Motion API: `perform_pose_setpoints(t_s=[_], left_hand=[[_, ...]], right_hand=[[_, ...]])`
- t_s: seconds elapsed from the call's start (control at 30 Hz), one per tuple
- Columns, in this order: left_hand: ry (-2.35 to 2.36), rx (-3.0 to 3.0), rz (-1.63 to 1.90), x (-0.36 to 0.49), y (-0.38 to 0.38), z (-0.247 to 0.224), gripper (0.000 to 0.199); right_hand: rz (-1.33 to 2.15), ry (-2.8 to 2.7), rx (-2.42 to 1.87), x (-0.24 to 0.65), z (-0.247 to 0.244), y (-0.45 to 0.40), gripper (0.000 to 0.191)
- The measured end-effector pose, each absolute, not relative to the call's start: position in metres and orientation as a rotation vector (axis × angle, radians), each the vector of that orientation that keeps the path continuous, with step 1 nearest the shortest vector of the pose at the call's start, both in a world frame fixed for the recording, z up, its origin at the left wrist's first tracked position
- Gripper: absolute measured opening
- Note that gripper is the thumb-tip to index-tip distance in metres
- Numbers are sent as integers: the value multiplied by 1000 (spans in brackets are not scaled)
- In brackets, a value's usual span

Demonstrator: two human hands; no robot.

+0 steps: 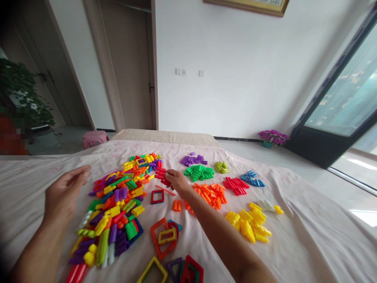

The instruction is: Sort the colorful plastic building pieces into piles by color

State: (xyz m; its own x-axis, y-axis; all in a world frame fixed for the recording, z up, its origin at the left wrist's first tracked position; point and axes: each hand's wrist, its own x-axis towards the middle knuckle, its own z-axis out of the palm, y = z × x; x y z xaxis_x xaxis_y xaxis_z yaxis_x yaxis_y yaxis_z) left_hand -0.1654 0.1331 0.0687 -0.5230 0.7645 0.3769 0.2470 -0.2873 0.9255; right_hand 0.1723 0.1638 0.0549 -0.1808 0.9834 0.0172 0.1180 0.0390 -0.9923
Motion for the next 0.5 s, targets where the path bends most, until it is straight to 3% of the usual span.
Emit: perform_pose_setpoints(t_s=[0.1,0.2,0.5], left_hand=[[1254,1362,1500,-94,112,97,52],[1125,1440,1294,-29,100,93,57],[1056,1197,1334,21,104,64,52]], right_hand=[[1263,-1466,-1106,167,61,135,35],[1228,-1491,-1054,165,65,114,36],[1125,-1445,-1068,223,65,87,35]])
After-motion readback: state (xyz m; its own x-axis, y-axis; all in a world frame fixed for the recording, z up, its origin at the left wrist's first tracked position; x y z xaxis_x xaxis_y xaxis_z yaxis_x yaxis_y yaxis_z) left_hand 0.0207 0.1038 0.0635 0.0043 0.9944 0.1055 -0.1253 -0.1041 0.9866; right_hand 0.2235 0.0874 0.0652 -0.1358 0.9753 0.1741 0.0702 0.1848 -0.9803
